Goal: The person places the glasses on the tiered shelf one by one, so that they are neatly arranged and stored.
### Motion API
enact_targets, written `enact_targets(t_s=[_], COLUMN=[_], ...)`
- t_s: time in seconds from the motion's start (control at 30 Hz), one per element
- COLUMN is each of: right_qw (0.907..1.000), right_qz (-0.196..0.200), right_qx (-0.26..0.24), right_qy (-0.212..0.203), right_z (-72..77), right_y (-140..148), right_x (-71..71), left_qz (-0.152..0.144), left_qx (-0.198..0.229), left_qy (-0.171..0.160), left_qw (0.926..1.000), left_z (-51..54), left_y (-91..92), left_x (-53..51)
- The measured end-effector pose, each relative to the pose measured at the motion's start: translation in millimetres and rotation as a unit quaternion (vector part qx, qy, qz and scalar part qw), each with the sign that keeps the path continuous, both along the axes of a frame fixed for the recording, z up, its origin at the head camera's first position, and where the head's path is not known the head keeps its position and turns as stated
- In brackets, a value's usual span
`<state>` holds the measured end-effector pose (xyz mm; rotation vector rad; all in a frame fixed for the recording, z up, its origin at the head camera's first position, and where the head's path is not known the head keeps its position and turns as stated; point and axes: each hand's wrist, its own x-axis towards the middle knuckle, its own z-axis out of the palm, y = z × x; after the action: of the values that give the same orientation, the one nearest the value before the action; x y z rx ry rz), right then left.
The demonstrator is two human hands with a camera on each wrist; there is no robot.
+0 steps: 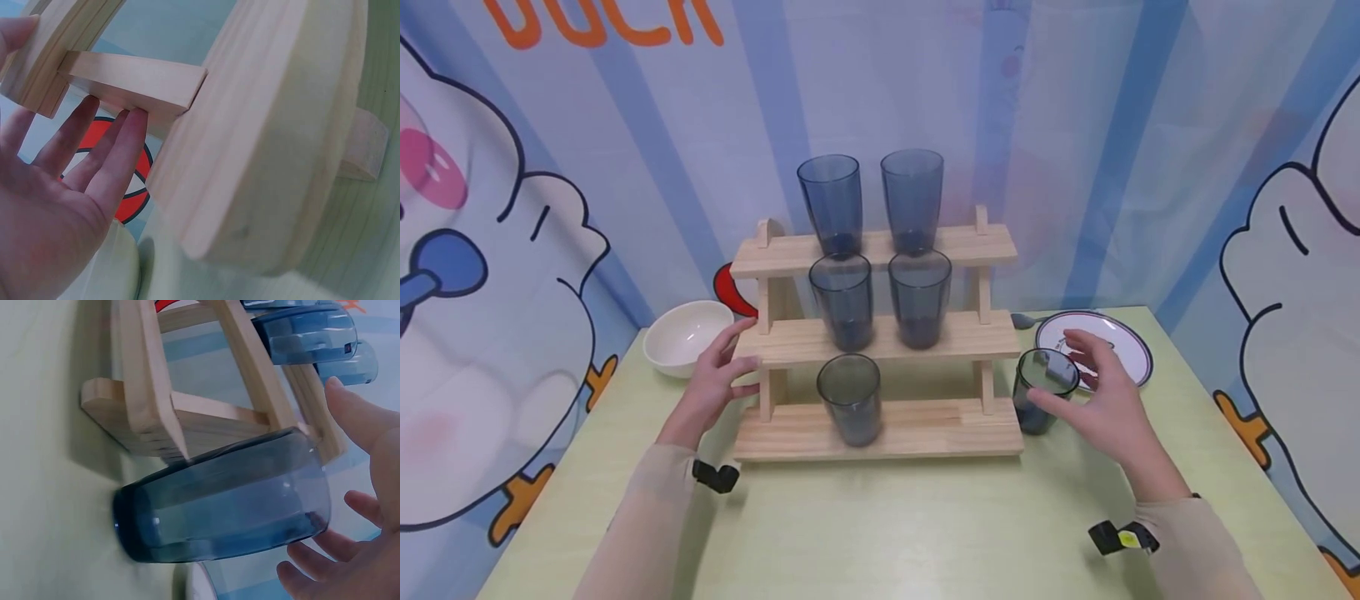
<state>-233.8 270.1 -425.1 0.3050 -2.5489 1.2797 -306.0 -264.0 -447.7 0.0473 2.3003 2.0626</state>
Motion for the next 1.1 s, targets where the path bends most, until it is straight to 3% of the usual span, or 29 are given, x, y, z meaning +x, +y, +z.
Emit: enact_targets(t_s=[0.23, 0.63, 1.1], right_qw=[0.9969, 0.9924, 0.9921], right_qz=[0.016, 0.001, -0.016], right_qx=[-0.038, -0.040, -0.055], right_qy=[-0.067, -0.116, -0.112], right_z=[-19.6, -33.2, -40.3], right_y=[2, -1, -2], right_x=[-7.4, -10.6, -9.8], left_qz=[0.001, -0.001, 0.002], left_qx=[0.002, 0.004, 0.004], left_qy=[0.002, 0.003, 0.003], left_qw=[1.0000, 1.0000, 1.0000], left_z=[-0.3, -0.1, -0.1], left_y=[0.2, 0.6, 0.1], left_x=[0.8, 0.1, 1.3])
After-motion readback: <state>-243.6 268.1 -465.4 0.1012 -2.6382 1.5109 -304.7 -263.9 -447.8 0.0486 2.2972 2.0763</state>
